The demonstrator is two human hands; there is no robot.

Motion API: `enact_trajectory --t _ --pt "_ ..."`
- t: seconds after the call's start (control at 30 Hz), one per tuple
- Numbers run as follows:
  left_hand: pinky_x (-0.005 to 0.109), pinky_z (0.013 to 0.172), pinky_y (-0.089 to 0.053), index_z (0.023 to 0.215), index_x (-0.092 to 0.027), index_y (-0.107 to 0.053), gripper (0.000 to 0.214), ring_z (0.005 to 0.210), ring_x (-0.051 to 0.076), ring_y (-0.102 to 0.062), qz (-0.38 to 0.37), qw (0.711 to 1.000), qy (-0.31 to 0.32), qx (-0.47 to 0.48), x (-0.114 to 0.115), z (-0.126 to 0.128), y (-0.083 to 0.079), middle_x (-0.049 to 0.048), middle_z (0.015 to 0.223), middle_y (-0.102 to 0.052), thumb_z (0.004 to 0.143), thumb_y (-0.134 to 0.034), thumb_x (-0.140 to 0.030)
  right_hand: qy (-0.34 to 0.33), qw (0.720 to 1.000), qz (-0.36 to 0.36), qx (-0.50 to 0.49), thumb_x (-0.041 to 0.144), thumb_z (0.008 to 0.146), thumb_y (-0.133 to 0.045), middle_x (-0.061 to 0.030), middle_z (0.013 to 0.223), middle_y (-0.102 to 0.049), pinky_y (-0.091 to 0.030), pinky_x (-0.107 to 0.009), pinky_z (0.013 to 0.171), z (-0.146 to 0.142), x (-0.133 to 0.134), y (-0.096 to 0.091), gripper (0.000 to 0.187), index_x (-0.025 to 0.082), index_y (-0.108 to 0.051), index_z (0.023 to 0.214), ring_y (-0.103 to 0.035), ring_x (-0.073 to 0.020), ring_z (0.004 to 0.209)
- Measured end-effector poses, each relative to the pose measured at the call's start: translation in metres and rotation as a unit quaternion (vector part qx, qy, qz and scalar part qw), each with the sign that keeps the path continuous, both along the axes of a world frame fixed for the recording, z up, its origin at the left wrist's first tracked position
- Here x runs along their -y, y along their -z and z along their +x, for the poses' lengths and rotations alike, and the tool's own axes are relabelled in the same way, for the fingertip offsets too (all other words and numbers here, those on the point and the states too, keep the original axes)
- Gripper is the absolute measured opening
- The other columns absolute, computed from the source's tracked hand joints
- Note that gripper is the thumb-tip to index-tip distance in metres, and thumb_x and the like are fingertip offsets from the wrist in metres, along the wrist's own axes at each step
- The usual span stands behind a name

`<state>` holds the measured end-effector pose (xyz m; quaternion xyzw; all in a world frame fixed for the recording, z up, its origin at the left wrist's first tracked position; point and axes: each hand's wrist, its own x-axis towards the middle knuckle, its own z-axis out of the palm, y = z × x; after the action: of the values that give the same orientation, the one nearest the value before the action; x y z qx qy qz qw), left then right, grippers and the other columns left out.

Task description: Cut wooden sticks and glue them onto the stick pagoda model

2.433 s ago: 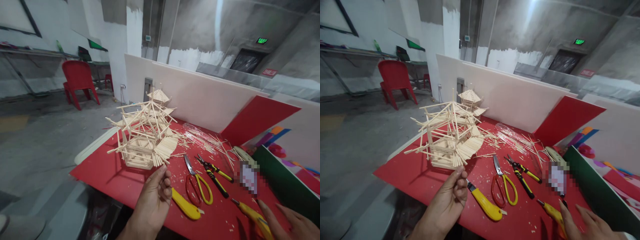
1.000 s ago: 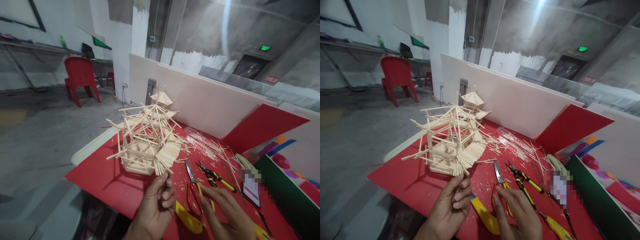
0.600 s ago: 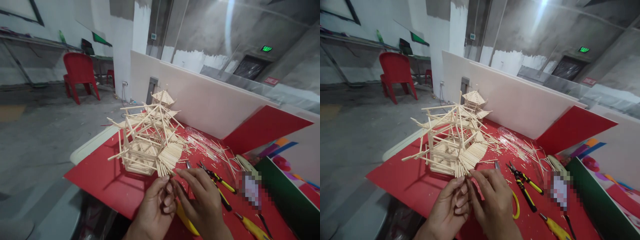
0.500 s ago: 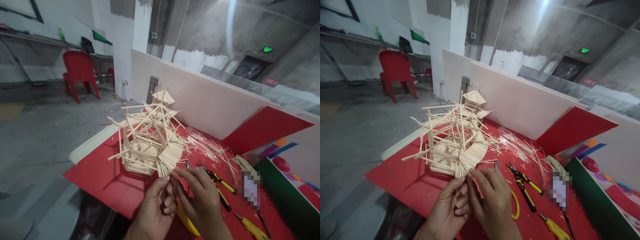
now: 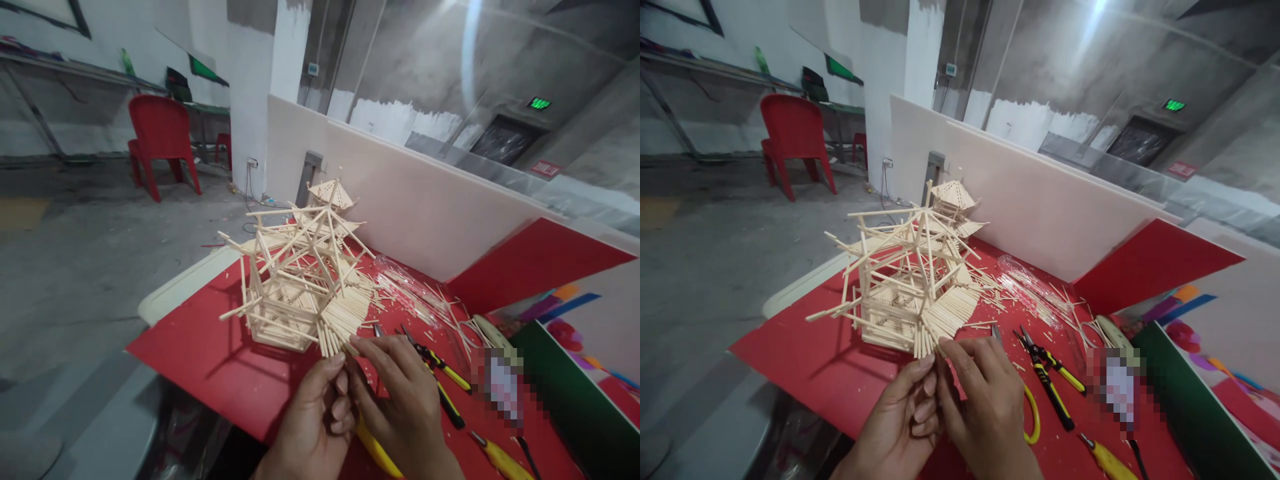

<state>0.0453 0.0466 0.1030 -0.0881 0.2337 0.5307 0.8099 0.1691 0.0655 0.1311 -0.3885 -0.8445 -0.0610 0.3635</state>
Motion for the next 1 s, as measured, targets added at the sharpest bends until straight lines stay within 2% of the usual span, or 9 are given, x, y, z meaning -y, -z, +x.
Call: enact_trajectory --t 0.17,0.37,1.0 --pt "0.012 0.032 -0.025 0.056 -0.013 -0.055 0.035 0.034 0.0 -0.035 -0.009 1.0 -0.006 -0.006 0.0001 -0.0005 -0.0002 -0.0078 0.048 -0.052 0.053 -0.088 -0.023 0.005 1.0 0.003 -0.004 0.016 0.089 -0.06 -0.0075 0.096 -0.064 -0.051 -0.034 0.07 -0.0012 -0.0009 0.0002 0.03 0.02 -0.058 0.119 -0.061 -0.0187 0.084" --pt "0.012 0.032 -0.024 0.054 -0.013 -0.054 0.03 0.032 0.0 -0.033 -0.009 1.0 0.005 0.002 0.0002 -0.0013 -0.0006 -0.0076 0.046 -0.049 0.061 -0.083 -0.022 -0.005 1.0 -0.003 -0.009 0.015 0.088 -0.061 -0.0072 0.095 -0.065 -0.051 -0.034 0.071 -0.0028 -0.0017 -0.001 0.029 0.019 -0.06 0.116 -0.061 -0.0183 0.083" --pt "0.012 0.033 -0.024 0.056 -0.013 -0.055 0.024 0.033 0.0 -0.035 -0.007 1.0 0.008 0.001 0.0002 -0.0036 -0.0029 -0.0063 0.049 -0.05 0.067 -0.075 -0.017 0.0 1.0 -0.003 -0.028 0.016 0.089 -0.061 -0.0071 0.093 -0.065 -0.052 -0.034 0.069 -0.0012 -0.0028 0.0007 0.028 0.02 -0.06 0.116 -0.062 -0.0186 0.082"
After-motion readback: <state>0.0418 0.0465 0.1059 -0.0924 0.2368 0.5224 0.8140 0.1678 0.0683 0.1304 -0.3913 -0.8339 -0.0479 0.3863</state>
